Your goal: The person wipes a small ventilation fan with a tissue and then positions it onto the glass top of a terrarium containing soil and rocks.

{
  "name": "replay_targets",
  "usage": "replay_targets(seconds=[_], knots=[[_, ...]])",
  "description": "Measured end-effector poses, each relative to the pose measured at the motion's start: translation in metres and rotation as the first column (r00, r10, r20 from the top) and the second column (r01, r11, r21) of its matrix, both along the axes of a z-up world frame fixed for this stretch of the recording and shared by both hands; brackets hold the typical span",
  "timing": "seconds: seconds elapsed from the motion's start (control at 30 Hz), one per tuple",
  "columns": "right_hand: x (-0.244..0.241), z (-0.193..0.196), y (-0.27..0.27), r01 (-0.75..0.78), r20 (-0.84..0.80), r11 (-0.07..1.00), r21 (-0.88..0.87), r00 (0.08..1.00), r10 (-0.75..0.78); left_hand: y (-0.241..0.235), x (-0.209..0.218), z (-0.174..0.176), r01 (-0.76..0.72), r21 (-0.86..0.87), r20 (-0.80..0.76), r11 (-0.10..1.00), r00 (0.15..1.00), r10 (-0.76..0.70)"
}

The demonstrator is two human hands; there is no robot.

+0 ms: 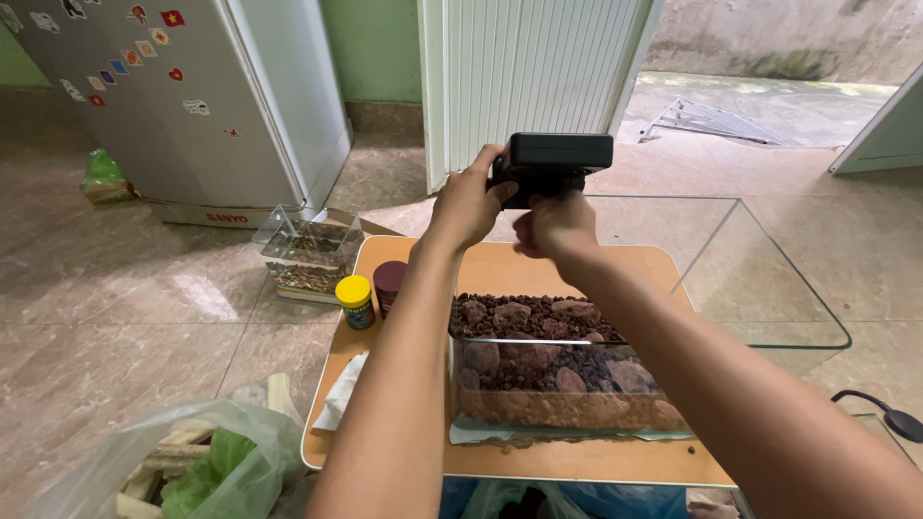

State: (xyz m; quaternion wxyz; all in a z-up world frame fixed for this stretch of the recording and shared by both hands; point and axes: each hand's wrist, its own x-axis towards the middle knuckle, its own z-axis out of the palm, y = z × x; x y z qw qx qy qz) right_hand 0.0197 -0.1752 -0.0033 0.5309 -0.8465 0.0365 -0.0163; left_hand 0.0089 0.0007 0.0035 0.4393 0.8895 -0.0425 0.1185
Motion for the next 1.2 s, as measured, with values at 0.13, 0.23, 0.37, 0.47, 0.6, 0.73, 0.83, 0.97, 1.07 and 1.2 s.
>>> replay_targets(seconds=[0.13,0.23,0.37,0.47,0.6,0.73,0.83,0.97,1.07,1.2], knots=[[-0.013,0.011,0.004,0.147,-0.268,0.746,0.65,0.963,0.043,-0.003,-0.011,0.009,0.0,-0.002,-0.002,1.0,1.0,0.0],[-0.004,-0.002,0.0,0.065,-0.192,0.91,0.409,0.981,0.016,-0.004,-0.024,0.017,-0.005,-0.028,-0.003,1.0,1.0,0.005],[-0.016,0.005,-0.013,0.019,0.18,0.66,-0.751,0.968,0.176,-0.003,-0.018,0.014,-0.007,-0.011,-0.024,1.0,1.0,0.006],[-0.015,0.0,-0.004,0.079,0.224,0.461,-0.884,0.938,0.267,-0.004,-0.013,0.008,-0.005,-0.02,-0.014,1.0,1.0,0.004],[-0.002,-0.015,0.002,0.048,0.186,0.433,-0.9,0.941,0.282,-0.005,-0.017,0.009,0.001,-0.051,0.002,0.999,1.0,-0.001],[0.012,-0.005,0.015,0.098,0.12,0.768,-0.633,0.992,-0.028,-0.001,-0.012,0.007,-0.006,-0.054,-0.005,0.999,1.0,0.006],[-0.002,-0.006,0.009,0.16,-0.132,0.914,0.373,0.984,-0.119,-0.004,-0.017,0.01,-0.014,-0.061,-0.012,0.998,1.0,0.013],[-0.029,0.009,-0.011,-0.014,0.058,0.977,-0.213,0.998,0.027,-0.004,-0.019,0.013,-0.036,-0.007,-0.023,0.999,0.999,0.036],[-0.038,0.019,-0.014,0.016,0.233,0.709,-0.705,0.949,0.211,-0.003,-0.02,0.01,-0.039,-0.011,-0.012,0.999,0.999,0.039],[-0.029,0.011,0.002,0.057,0.241,0.504,-0.862,0.92,0.308,-0.002,-0.011,0.006,-0.024,-0.009,-0.003,1.0,1.0,0.024]])
